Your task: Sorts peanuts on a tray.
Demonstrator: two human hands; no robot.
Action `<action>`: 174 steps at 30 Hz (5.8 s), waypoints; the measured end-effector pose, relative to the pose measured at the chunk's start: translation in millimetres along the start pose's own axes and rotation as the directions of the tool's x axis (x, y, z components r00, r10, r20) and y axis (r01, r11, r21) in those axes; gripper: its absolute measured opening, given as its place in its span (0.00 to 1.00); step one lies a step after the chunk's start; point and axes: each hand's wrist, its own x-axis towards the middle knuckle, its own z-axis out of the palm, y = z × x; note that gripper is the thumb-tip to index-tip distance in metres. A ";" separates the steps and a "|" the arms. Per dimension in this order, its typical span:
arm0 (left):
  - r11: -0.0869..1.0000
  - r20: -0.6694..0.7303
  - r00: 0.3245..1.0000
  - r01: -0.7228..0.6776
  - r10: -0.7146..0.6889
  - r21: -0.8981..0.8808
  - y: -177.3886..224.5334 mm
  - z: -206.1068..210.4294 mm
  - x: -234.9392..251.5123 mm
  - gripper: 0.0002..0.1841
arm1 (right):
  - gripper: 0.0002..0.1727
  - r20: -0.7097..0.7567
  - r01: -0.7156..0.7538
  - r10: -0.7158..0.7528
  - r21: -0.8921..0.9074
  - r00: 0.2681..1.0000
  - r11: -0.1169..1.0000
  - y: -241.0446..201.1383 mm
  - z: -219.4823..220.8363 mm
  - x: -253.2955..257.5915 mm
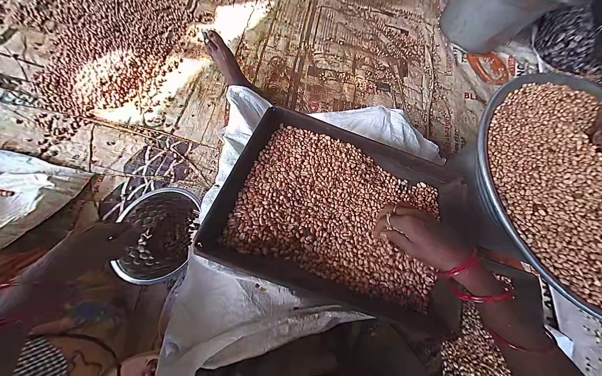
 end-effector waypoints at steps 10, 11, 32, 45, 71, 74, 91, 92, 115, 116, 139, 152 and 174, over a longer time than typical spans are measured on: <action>0.527 -0.350 0.441 -0.825 0.827 0.204 218.4 2.6 -25.0 0.07 | 0.06 -0.461 -0.154 -0.087 -0.458 0.883 0.875 -16.6 75.5 58.7; 0.476 -0.293 0.408 -0.853 0.864 0.216 239.3 15.5 -20.0 0.06 | 0.06 -0.471 -0.161 -0.086 -0.460 0.878 0.873 -16.0 76.1 57.7; 0.578 -0.009 0.621 -0.724 0.784 0.377 310.7 79.9 4.0 0.10 | 0.07 -0.385 -0.075 -0.086 -0.385 0.919 0.920 -31.0 83.0 55.9; 0.638 0.125 0.854 -0.272 0.505 -0.720 244.3 48.7 -13.6 0.22 | 0.11 -0.309 0.098 -0.063 0.100 0.949 0.990 -53.9 20.2 52.8; 0.535 0.565 0.645 -0.756 0.515 0.376 252.8 45.9 -35.4 0.13 | 0.04 -0.371 0.220 -0.314 -0.273 0.874 0.936 -52.9 101.2 78.3; 0.470 0.585 0.620 -0.782 0.523 0.408 253.2 42.7 -35.3 0.12 | 0.05 -0.334 0.215 -0.322 -0.320 0.886 0.923 -59.0 103.9 74.1; 0.513 0.675 0.592 -0.783 0.442 0.351 262.1 46.3 -23.3 0.13 | 0.19 -0.570 -0.270 0.142 -0.146 0.809 0.952 12.8 -23.1 -110.2; 0.510 0.677 0.571 -0.797 0.464 0.322 261.7 47.8 -21.3 0.11 | 0.20 -0.519 -0.364 0.221 -0.193 0.826 0.911 11.9 -36.0 -146.1; 0.753 -0.261 0.707 -0.612 0.658 0.242 129.4 -15.3 -23.9 0.20 | 0.06 -0.371 -0.134 -0.007 -0.352 0.928 0.926 -6.5 53.4 53.5; 0.687 -0.295 0.622 -0.685 0.725 0.242 161.3 -9.7 -23.3 0.18 | 0.08 -0.350 -0.174 0.040 -0.360 0.936 0.917 -10.4 55.7 55.1; 0.324 -0.167 0.278 -0.781 0.946 0.533 304.4 92.4 32.0 0.08 | 0.13 -0.201 -0.228 0.221 -0.013 0.954 0.973 1.7 35.7 39.4; 0.676 -0.010 0.754 -0.595 0.657 -0.435 295.2 55.8 5.8 0.10 | 0.13 -0.073 -0.298 0.289 -0.207 0.955 0.932 -10.0 32.1 49.8; 0.639 0.118 0.682 -0.722 0.722 0.265 343.5 100.2 -1.3 0.18 | 0.17 -0.101 -0.060 0.057 -0.024 0.993 0.998 0.3 52.9 -15.9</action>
